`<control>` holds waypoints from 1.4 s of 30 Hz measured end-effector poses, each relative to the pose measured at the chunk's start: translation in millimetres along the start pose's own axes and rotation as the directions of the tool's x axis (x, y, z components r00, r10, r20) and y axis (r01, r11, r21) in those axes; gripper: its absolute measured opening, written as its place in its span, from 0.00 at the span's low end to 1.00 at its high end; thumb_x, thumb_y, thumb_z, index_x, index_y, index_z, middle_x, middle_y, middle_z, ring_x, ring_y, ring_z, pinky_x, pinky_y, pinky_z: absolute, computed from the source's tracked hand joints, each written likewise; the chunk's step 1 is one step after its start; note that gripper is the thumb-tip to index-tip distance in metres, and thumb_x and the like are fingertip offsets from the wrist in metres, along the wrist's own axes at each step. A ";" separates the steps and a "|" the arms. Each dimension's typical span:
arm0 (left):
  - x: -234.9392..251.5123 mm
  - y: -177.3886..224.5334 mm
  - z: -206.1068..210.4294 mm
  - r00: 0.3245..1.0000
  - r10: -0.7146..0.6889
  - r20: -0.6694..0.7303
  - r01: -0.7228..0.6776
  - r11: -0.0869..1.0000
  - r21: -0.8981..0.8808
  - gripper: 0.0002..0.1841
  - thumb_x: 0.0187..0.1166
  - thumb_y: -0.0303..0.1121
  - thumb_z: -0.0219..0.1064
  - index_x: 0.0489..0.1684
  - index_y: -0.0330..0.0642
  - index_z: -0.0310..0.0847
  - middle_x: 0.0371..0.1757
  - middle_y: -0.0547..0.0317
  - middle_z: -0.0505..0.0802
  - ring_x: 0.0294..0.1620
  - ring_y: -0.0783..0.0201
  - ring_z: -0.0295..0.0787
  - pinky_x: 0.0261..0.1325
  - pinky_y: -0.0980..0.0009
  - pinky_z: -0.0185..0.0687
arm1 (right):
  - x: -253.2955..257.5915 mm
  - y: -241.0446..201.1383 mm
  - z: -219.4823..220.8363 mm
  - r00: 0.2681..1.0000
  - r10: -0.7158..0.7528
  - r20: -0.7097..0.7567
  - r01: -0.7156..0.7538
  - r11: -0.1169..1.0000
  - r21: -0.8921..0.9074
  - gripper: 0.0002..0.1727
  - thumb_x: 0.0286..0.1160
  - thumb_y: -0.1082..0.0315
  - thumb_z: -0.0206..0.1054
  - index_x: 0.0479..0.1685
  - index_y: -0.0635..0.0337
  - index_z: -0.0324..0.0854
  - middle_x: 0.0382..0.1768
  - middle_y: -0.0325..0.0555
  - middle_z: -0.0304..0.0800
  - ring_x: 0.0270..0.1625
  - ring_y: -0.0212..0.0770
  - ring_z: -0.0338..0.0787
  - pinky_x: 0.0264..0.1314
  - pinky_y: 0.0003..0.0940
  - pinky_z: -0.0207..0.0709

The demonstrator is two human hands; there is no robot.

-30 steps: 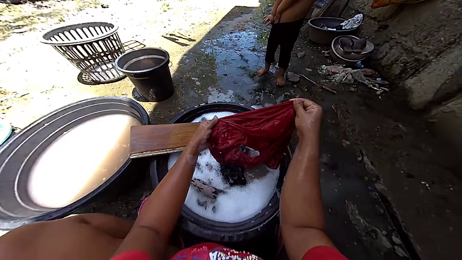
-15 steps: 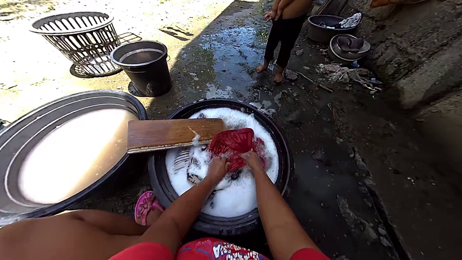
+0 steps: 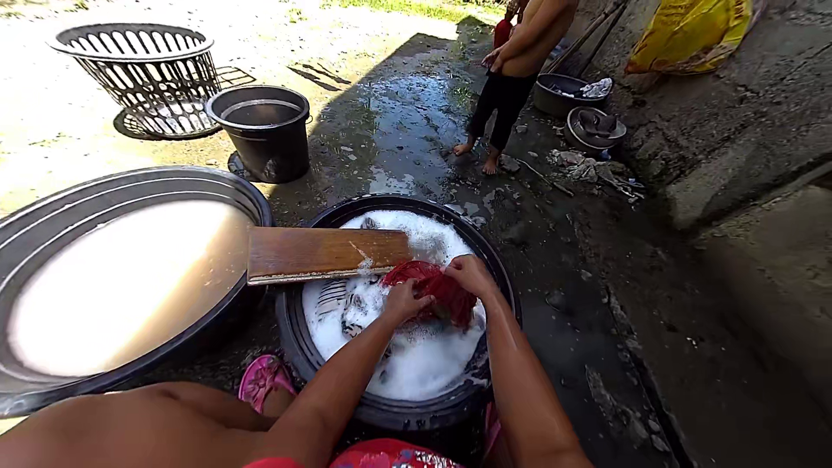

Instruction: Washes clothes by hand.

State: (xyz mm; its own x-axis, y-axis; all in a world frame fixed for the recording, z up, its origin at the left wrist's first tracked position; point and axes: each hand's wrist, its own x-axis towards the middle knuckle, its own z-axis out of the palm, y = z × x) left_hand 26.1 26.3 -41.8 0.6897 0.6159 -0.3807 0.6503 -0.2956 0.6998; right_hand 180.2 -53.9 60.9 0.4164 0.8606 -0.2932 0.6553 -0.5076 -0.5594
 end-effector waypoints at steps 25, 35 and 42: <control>-46.1 41.6 -39.9 0.998 0.012 0.061 0.035 0.707 -0.707 0.18 0.92 0.25 0.48 0.73 0.25 0.72 0.68 0.38 0.83 0.67 0.57 0.81 0.72 0.59 0.75 | -12.6 -43.8 -7.5 0.930 -0.119 -0.349 0.258 0.885 0.386 0.16 0.91 0.66 0.58 0.52 0.72 0.86 0.46 0.58 0.91 0.45 0.45 0.89 0.53 0.43 0.82; -49.7 113.0 -117.3 0.921 0.173 -0.350 -0.289 -0.300 -0.909 0.29 0.92 0.58 0.29 0.49 0.58 0.79 0.43 0.66 0.93 0.47 0.69 0.91 0.51 0.65 0.89 | 3.2 6.8 59.4 0.622 0.102 -0.776 0.613 0.553 0.564 0.18 0.88 0.75 0.51 0.28 0.72 0.80 0.23 0.32 0.79 0.31 0.15 0.79 0.45 0.16 0.75; -26.9 60.4 -28.4 0.967 -0.213 0.137 0.212 0.383 -0.899 0.22 0.96 0.45 0.42 0.59 0.34 0.74 0.42 0.49 0.85 0.40 0.59 0.83 0.47 0.60 0.82 | 0.9 10.1 20.1 0.850 0.093 -0.518 0.077 0.951 0.298 0.19 0.87 0.64 0.62 0.43 0.77 0.87 0.46 0.68 0.89 0.54 0.58 0.88 0.65 0.53 0.75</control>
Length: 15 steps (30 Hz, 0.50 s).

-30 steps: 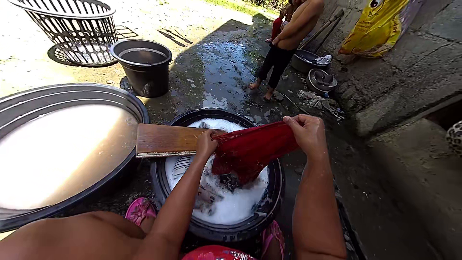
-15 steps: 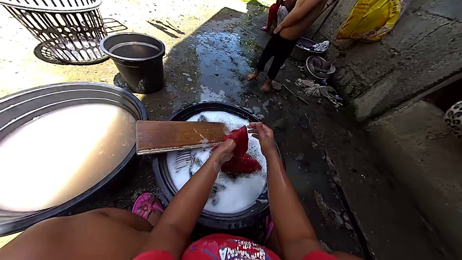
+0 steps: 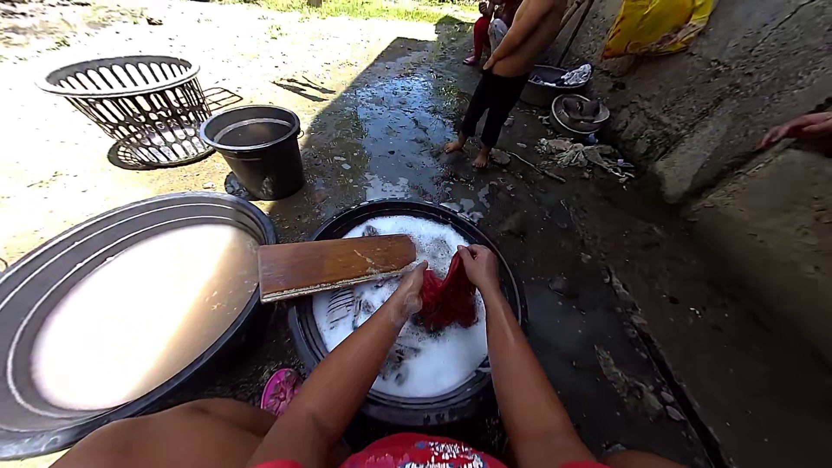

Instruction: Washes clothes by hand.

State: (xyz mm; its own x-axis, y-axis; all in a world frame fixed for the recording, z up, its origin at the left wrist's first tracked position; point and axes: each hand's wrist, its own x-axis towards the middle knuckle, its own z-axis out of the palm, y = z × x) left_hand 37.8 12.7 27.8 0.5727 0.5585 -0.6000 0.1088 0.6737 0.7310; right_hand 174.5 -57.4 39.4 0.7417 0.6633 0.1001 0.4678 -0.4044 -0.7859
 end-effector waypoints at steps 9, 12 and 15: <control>-105.8 170.3 32.5 0.801 0.251 0.543 -0.585 0.518 0.624 0.17 0.88 0.28 0.55 0.21 0.42 0.75 0.20 0.65 0.81 0.23 0.74 0.77 0.32 0.73 0.75 | -0.2 -93.9 -47.8 0.912 -0.402 0.085 0.199 0.613 0.764 0.25 0.95 0.56 0.42 0.32 0.47 0.83 0.27 0.23 0.90 0.33 0.18 0.89 0.43 0.21 0.85; -127.1 198.1 22.2 0.720 0.421 0.551 -0.687 0.324 0.651 0.16 0.82 0.26 0.58 0.17 0.41 0.77 0.16 0.66 0.79 0.18 0.75 0.74 0.26 0.74 0.70 | -5.4 -155.6 -78.2 0.869 -0.494 -0.040 0.365 0.583 0.726 0.20 0.90 0.69 0.51 0.26 0.45 0.81 0.23 0.21 0.88 0.28 0.17 0.86 0.38 0.19 0.84; -133.6 202.9 14.4 0.605 0.566 0.559 -0.725 0.101 0.681 0.07 0.77 0.27 0.64 0.32 0.34 0.84 0.30 0.53 0.87 0.34 0.61 0.83 0.41 0.57 0.76 | -12.8 -207.6 -102.3 0.797 -0.588 -0.134 0.493 0.507 0.707 0.22 0.90 0.70 0.52 0.23 0.42 0.79 0.20 0.20 0.87 0.25 0.17 0.86 0.35 0.18 0.84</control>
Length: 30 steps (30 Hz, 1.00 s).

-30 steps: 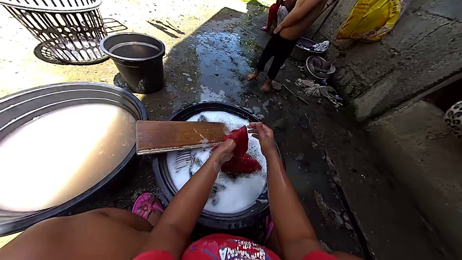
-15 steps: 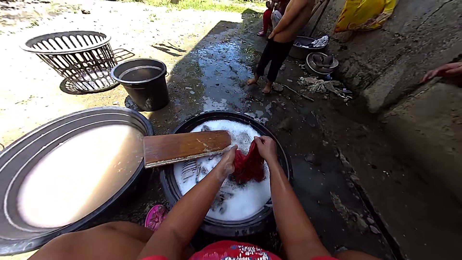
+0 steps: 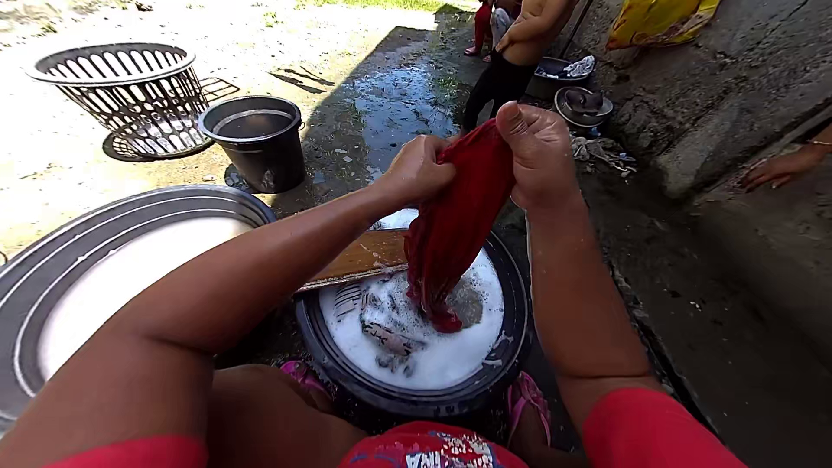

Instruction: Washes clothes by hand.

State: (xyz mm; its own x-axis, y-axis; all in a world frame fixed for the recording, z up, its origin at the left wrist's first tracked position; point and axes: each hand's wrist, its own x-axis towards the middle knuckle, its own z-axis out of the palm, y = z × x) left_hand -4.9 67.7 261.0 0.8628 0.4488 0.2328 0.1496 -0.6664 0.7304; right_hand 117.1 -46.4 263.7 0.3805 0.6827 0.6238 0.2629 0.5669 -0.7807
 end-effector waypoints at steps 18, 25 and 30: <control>-29.6 -293.5 19.9 0.860 -0.462 0.219 0.322 0.822 0.469 0.25 0.94 0.43 0.52 0.69 0.28 0.79 0.74 0.26 0.80 0.80 0.30 0.73 0.79 0.32 0.64 | -62.3 317.4 -77.2 0.740 0.564 -0.367 -0.641 0.423 -0.641 0.19 0.90 0.67 0.56 0.62 0.76 0.84 0.63 0.70 0.87 0.67 0.59 0.86 0.76 0.51 0.73; -38.3 -294.4 21.1 0.714 -0.639 0.286 0.453 0.733 0.508 0.26 0.97 0.46 0.41 0.74 0.30 0.70 0.66 0.29 0.86 0.74 0.33 0.81 0.71 0.35 0.74 | -133.2 356.8 -74.2 0.493 0.577 -0.651 -0.852 0.168 -0.496 0.28 0.91 0.57 0.58 0.72 0.78 0.76 0.70 0.76 0.80 0.78 0.68 0.78 0.83 0.59 0.63; -69.7 -286.6 22.0 0.664 -0.710 0.236 0.508 0.660 0.554 0.27 0.97 0.46 0.39 0.78 0.32 0.67 0.70 0.28 0.84 0.75 0.32 0.81 0.70 0.33 0.75 | -132.1 361.2 -55.0 0.563 0.552 -0.615 -0.813 0.237 -0.532 0.26 0.83 0.55 0.69 0.47 0.79 0.87 0.58 0.74 0.86 0.65 0.65 0.83 0.74 0.59 0.68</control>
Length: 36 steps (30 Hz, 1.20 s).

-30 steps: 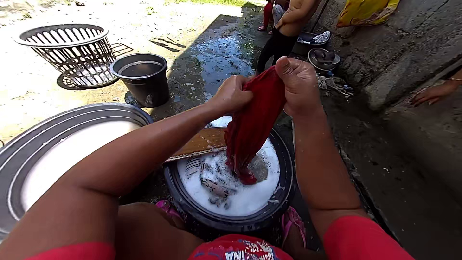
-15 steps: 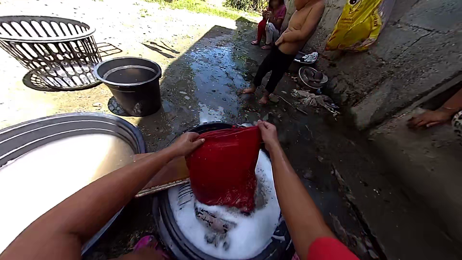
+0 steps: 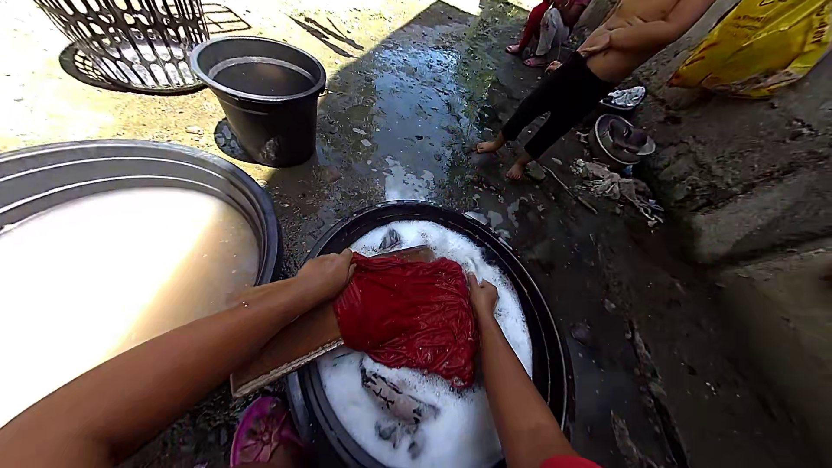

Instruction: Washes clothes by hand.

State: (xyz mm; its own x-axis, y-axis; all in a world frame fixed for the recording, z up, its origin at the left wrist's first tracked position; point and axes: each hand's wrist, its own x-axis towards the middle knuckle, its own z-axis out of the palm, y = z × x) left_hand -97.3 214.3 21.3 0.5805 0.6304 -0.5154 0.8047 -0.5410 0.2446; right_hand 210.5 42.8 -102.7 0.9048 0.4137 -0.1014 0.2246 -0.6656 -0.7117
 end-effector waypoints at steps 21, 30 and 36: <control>-79.4 -17.4 16.3 0.981 0.135 -0.140 -0.159 0.972 -0.172 0.25 0.96 0.42 0.47 0.55 0.24 0.81 0.54 0.28 0.89 0.64 0.32 0.86 0.67 0.37 0.74 | 3.3 26.2 -32.0 0.935 -0.244 0.259 0.311 0.913 -0.265 0.19 0.78 0.65 0.71 0.59 0.71 0.89 0.59 0.73 0.90 0.67 0.69 0.86 0.76 0.63 0.69; -78.9 -17.6 29.1 0.975 0.213 -0.066 -0.203 0.969 0.139 0.29 0.96 0.44 0.41 0.52 0.24 0.82 0.54 0.27 0.90 0.71 0.29 0.81 0.71 0.39 0.71 | -21.3 9.6 5.8 0.991 -0.098 0.086 0.119 0.950 -0.289 0.19 0.88 0.74 0.53 0.68 0.78 0.79 0.71 0.75 0.81 0.79 0.68 0.77 0.83 0.57 0.65; -70.9 -9.4 27.2 0.979 0.201 -0.036 -0.193 0.968 0.164 0.29 0.96 0.44 0.41 0.52 0.25 0.82 0.54 0.29 0.90 0.70 0.31 0.81 0.71 0.41 0.71 | -133.3 -62.6 40.4 0.564 -0.811 -0.154 0.825 0.560 0.075 0.17 0.62 0.64 0.77 0.46 0.65 0.96 0.56 0.79 0.88 0.57 0.75 0.90 0.60 0.63 0.83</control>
State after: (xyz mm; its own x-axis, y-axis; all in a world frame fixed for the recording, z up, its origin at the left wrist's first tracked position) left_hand -149.3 159.5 33.2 0.7345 0.5281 -0.4260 0.6462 -0.7360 0.2018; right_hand 61.2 54.4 -72.7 0.3842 0.6776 0.6271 0.8450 0.0154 -0.5345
